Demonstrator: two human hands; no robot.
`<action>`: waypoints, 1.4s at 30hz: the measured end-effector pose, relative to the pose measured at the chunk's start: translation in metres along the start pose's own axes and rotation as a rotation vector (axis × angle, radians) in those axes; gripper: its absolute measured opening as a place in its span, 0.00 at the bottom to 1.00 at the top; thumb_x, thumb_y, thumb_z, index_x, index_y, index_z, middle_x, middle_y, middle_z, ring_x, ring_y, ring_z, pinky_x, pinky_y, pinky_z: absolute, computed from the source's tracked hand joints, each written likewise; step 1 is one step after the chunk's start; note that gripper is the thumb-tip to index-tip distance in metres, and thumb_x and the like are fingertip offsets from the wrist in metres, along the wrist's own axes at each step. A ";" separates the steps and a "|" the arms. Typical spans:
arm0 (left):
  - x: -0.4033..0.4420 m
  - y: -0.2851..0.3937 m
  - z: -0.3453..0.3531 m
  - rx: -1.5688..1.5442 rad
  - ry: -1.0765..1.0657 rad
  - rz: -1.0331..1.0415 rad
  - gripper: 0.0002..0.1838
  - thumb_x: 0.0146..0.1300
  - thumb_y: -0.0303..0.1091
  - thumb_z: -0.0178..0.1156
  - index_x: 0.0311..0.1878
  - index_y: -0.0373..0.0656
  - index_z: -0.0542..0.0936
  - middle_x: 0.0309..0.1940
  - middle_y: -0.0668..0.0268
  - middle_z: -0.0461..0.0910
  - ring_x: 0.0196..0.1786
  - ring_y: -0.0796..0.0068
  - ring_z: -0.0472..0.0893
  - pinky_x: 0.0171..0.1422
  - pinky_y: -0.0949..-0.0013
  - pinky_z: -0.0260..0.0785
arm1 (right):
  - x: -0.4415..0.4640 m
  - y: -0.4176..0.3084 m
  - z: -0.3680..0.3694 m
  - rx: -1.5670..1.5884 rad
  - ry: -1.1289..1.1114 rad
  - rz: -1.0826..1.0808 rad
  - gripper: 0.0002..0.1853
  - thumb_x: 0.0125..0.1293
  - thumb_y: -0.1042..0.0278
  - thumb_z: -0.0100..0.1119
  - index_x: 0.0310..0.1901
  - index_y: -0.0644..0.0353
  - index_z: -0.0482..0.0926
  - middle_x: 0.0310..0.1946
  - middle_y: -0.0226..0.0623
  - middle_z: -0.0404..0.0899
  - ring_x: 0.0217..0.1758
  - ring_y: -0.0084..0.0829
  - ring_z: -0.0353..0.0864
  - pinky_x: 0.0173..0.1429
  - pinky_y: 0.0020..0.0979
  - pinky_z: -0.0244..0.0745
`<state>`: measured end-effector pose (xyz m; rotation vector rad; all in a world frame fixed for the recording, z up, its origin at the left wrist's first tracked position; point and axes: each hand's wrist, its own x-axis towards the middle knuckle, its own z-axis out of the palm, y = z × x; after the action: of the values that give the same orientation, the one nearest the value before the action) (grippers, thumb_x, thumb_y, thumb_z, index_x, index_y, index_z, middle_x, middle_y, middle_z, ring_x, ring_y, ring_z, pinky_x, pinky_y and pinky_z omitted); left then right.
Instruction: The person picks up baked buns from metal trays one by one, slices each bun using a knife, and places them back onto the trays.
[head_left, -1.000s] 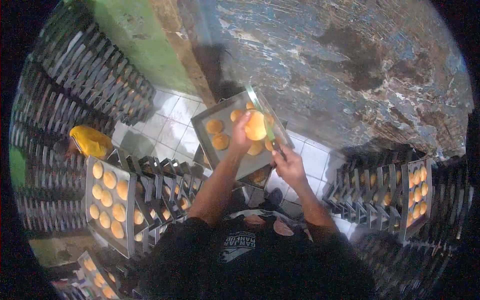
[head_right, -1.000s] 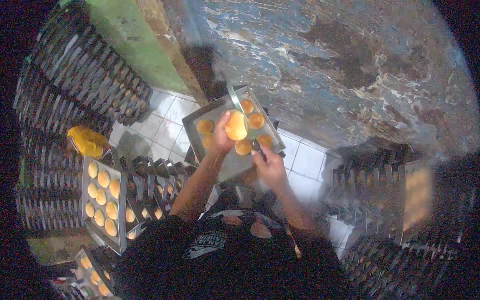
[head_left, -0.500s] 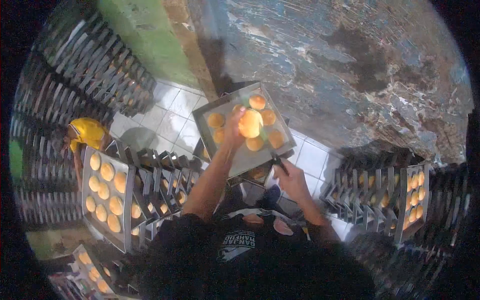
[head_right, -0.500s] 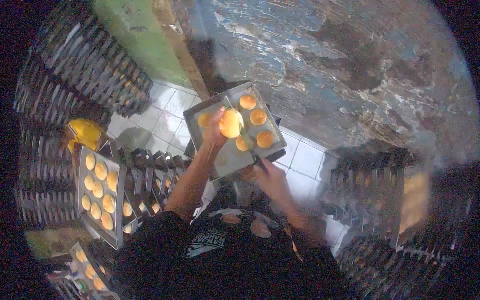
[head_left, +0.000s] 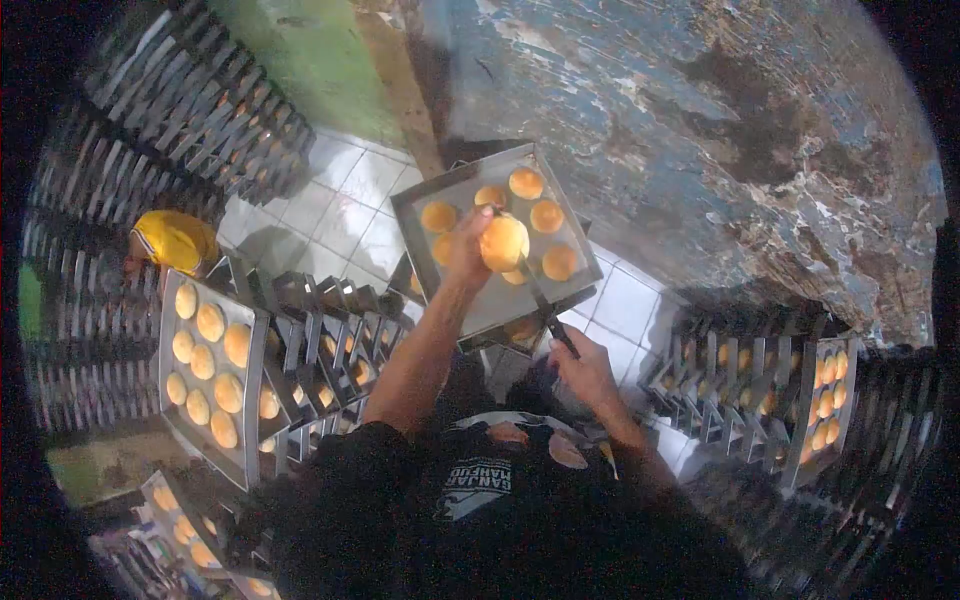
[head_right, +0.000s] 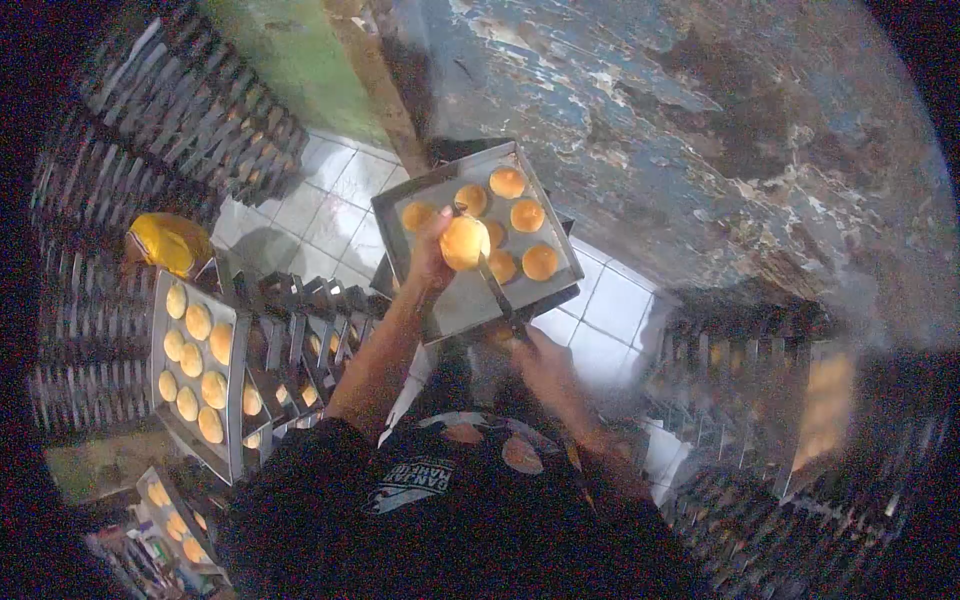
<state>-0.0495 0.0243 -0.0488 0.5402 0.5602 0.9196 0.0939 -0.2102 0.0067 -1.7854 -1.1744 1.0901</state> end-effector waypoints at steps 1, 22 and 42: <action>-0.003 -0.006 0.000 0.003 0.018 -0.025 0.22 0.73 0.48 0.60 0.58 0.41 0.77 0.48 0.59 0.84 0.47 0.65 0.86 0.52 0.58 0.82 | 0.000 0.005 0.003 0.019 0.007 0.010 0.17 0.78 0.62 0.55 0.61 0.61 0.79 0.27 0.29 0.81 0.22 0.18 0.73 0.28 0.27 0.71; 0.002 -0.056 -0.101 -0.066 0.310 0.005 0.25 0.74 0.55 0.59 0.60 0.43 0.76 0.49 0.62 0.82 0.48 0.65 0.85 0.49 0.56 0.82 | -0.016 0.101 0.055 -0.038 -0.183 0.196 0.14 0.79 0.57 0.56 0.50 0.61 0.80 0.32 0.33 0.83 0.31 0.24 0.80 0.37 0.31 0.76; 0.083 -0.073 -0.205 1.087 0.664 -0.270 0.45 0.55 0.53 0.76 0.65 0.29 0.69 0.57 0.41 0.76 0.59 0.46 0.79 0.59 0.48 0.73 | -0.073 0.170 0.063 -0.223 -0.057 0.437 0.22 0.76 0.54 0.59 0.61 0.62 0.80 0.43 0.43 0.86 0.37 0.30 0.85 0.39 0.31 0.79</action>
<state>-0.1008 0.0978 -0.2639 1.0936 1.7297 0.4490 0.0750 -0.3256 -0.1493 -2.2704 -0.9917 1.3010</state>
